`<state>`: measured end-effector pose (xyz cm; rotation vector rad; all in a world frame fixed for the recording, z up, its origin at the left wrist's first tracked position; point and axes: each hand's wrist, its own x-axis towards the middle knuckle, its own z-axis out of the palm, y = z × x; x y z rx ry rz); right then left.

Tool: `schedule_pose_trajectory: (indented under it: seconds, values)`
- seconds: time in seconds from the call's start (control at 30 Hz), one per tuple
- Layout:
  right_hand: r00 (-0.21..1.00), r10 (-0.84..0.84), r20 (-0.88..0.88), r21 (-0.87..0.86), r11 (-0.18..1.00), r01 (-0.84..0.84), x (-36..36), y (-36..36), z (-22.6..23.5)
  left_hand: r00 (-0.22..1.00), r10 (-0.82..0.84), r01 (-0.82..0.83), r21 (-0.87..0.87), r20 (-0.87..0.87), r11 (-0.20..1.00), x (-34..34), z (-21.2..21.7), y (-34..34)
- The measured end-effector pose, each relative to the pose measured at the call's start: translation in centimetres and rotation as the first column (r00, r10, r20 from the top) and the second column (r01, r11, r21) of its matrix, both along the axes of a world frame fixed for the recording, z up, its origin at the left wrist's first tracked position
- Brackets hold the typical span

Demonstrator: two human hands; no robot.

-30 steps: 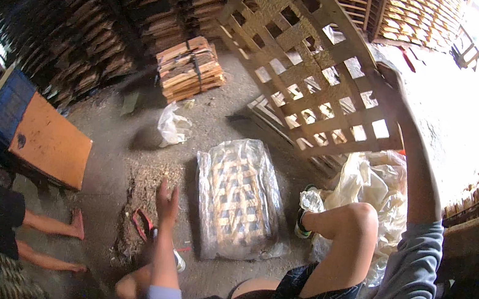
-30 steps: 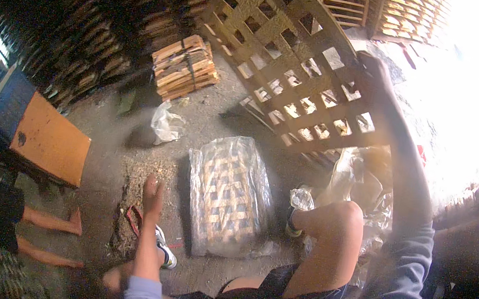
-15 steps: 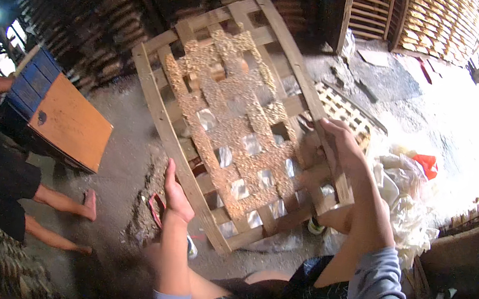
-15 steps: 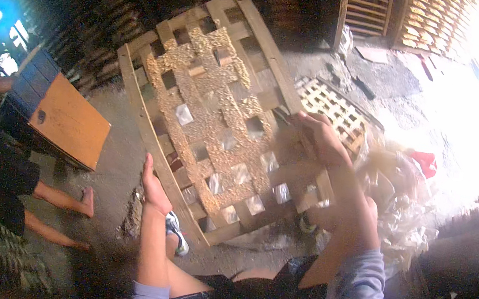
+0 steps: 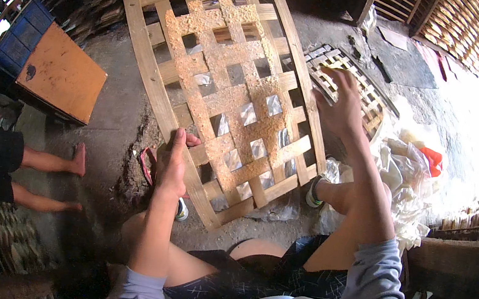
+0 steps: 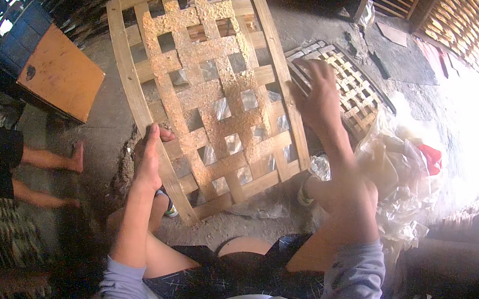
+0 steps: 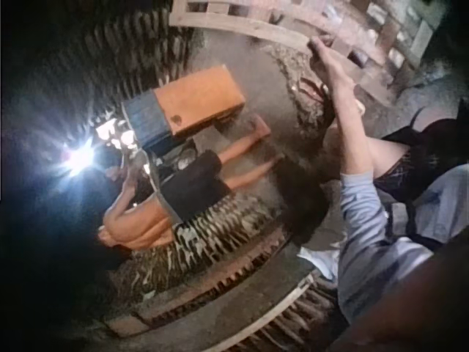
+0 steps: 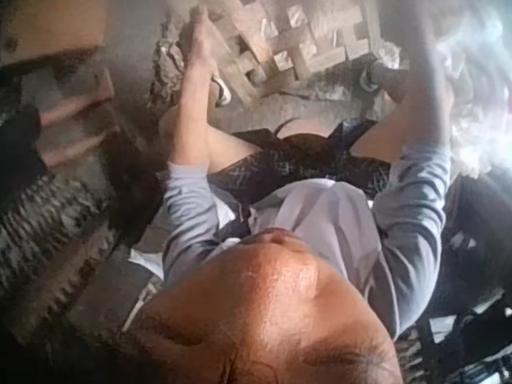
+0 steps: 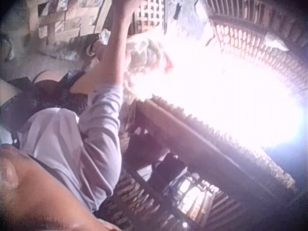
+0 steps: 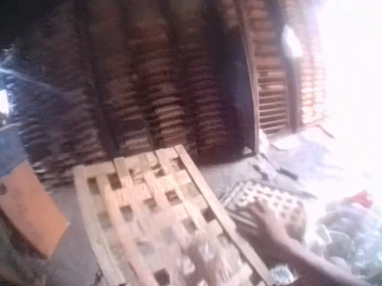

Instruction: The person sits on the floor and assembles a wooden lattice by hand, inserting thin wooden strips into the grid structure. They occasionally adjust the lattice and handle a plastic bag containing materials.

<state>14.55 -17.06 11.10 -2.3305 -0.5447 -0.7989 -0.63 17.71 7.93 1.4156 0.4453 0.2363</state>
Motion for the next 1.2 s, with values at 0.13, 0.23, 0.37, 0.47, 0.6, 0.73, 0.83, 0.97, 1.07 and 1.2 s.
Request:
schedule_pose_trajectory:
  seconds: [0.13, 0.23, 0.37, 0.47, 0.6, 0.73, 0.83, 0.97, 1.07, 1.2]
  values:
    - [0.983, 0.084, -0.163, -0.243, 0.962, -0.122, -1.6, 2.5, 1.4, 1.0, -0.021, 0.021, -0.009, -0.012, 1.0, 0.2, 0.0, 0.2]
    - [0.982, 0.139, -0.126, -0.295, 0.94, -0.171, -0.8, 3.6, 1.1, 0.998, -0.05, 0.048, -0.044, -0.03, 0.998, -0.1, 0.4, 0.0]
    - [0.98, 0.198, -0.002, -0.316, 0.93, -0.188, -0.1, 3.6, 0.5, 0.998, -0.059, 0.057, -0.121, -0.011, 0.991, -0.7, 0.3, -0.4]
    - [0.971, 0.215, 0.103, -0.332, 0.928, -0.17, -0.2, 3.5, 0.1, 0.998, -0.066, 0.067, -0.117, 0.01, 0.991, -0.7, 0.1, -0.4]
    - [0.943, 0.251, 0.221, -0.327, 0.93, -0.17, 0.0, 3.3, -0.3, 0.995, -0.087, 0.092, -0.138, 0.04, 0.986, -0.7, -0.4, 0.0]
    - [0.934, 0.236, 0.268, -0.326, 0.934, -0.143, -0.4, 3.3, -0.2, 0.993, -0.106, 0.113, -0.136, 0.059, 0.984, -0.7, -0.9, 0.2]
    - [0.926, 0.236, 0.296, -0.31, 0.94, -0.14, -0.4, 3.3, -0.6, 0.991, -0.109, 0.119, -0.128, 0.081, 0.985, -0.6, -1.3, 0.5]
    - [0.917, 0.234, 0.324, -0.316, 0.94, -0.128, -0.6, 3.1, -0.4, 0.99, -0.109, 0.12, -0.133, 0.087, 0.984, -0.5, -1.2, 0.2]
    - [0.916, 0.229, 0.33, -0.32, 0.94, -0.119, -0.4, 3.1, -0.5, 0.991, -0.099, 0.109, -0.124, 0.086, 0.986, -0.5, -0.7, -0.1]
    - [0.909, 0.24, 0.341, -0.299, 0.944, -0.137, -0.1, 3.0, -1.2, 0.99, -0.086, 0.099, -0.113, 0.113, 0.989, -0.4, -1.0, 0.0]
